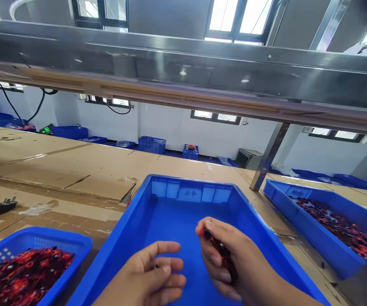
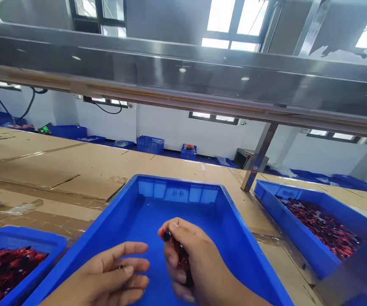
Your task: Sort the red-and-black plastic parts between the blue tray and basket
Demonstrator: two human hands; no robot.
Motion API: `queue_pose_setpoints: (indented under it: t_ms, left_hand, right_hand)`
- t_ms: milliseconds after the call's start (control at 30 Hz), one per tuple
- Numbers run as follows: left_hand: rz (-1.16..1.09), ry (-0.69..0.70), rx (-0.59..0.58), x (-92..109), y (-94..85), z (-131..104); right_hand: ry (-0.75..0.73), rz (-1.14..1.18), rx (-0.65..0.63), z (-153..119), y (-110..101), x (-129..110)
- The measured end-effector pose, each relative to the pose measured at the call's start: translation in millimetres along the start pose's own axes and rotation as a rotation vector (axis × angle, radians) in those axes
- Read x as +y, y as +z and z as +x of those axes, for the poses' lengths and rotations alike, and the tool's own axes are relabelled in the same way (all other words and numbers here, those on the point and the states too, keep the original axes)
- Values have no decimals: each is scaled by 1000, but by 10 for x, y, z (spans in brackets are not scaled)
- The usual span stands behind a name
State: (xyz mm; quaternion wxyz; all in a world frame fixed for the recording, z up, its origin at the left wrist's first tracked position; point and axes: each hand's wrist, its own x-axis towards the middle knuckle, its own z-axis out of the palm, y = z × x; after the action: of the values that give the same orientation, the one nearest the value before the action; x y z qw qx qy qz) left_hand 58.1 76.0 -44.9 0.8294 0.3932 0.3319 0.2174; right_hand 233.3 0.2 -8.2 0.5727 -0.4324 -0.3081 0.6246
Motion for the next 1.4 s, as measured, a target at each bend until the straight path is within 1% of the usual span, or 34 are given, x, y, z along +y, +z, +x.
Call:
queue_pose_setpoints:
  t_ms: [67, 133, 200, 267, 333, 467, 533, 600, 700, 767, 867, 1000, 1100, 1200, 1267, 1300, 1333, 1400]
  left_hand:
    - [35, -5, 19, 30, 47, -18]
    - [104, -28, -5, 59, 62, -28]
    - [217, -24, -40, 79, 50, -36]
    - [314, 19, -45, 89, 24, -44]
    - [332, 31, -38, 91, 0, -50]
    - [228, -73, -45, 89, -24, -55]
    - [167, -88, -44, 91, -27, -59]
    - [103, -63, -43, 97, -27, -66]
    - [23, 64, -4, 115, -28, -83]
    - [-4, 131, -4, 128, -31, -96]
    - [-21, 157, -81, 137, -30, -117]
    - [-64, 168, -184, 135, -7, -157]
    - [-116, 154, -225, 133, 11, -186]
    - [-144, 137, -254, 133, 12, -207]
    - [-141, 136, -265, 136, 10, -219]
    - [-130, 138, -262, 139, 11, -224]
    - [-108, 139, -254, 142, 15, -229]
    - [-7, 127, -243, 145, 34, -238]
  right_hand:
    - [-8, 0, 2, -10, 9, -17]
    - [-8, -4, -4, -5, 8, -16]
    - [-1, -13, -12, 5, 0, 0]
    - [3, -25, -23, 7, -6, 23]
    - [-3, -45, -37, -2, -7, 44]
    - [-7, -85, -57, -33, 15, 56]
    - [2, -80, -67, -38, 28, 49]
    - [24, -54, -82, -35, 35, 49]
    - [101, 16, -90, -20, 24, 80]
    - [170, 41, -97, -2, 9, 123]
    - [218, 24, -158, 25, -2, 202]
    - [182, -15, -223, 34, 8, 278]
    - [236, 3, -264, 27, 14, 289]
    - [250, -26, -314, -3, 36, 266]
    - [213, -149, -337, -45, 70, 242]
    - [170, -234, -325, -71, 91, 231]
    - [101, -333, -299, -96, 110, 225]
    - [-87, -545, -217, -141, 135, 225]
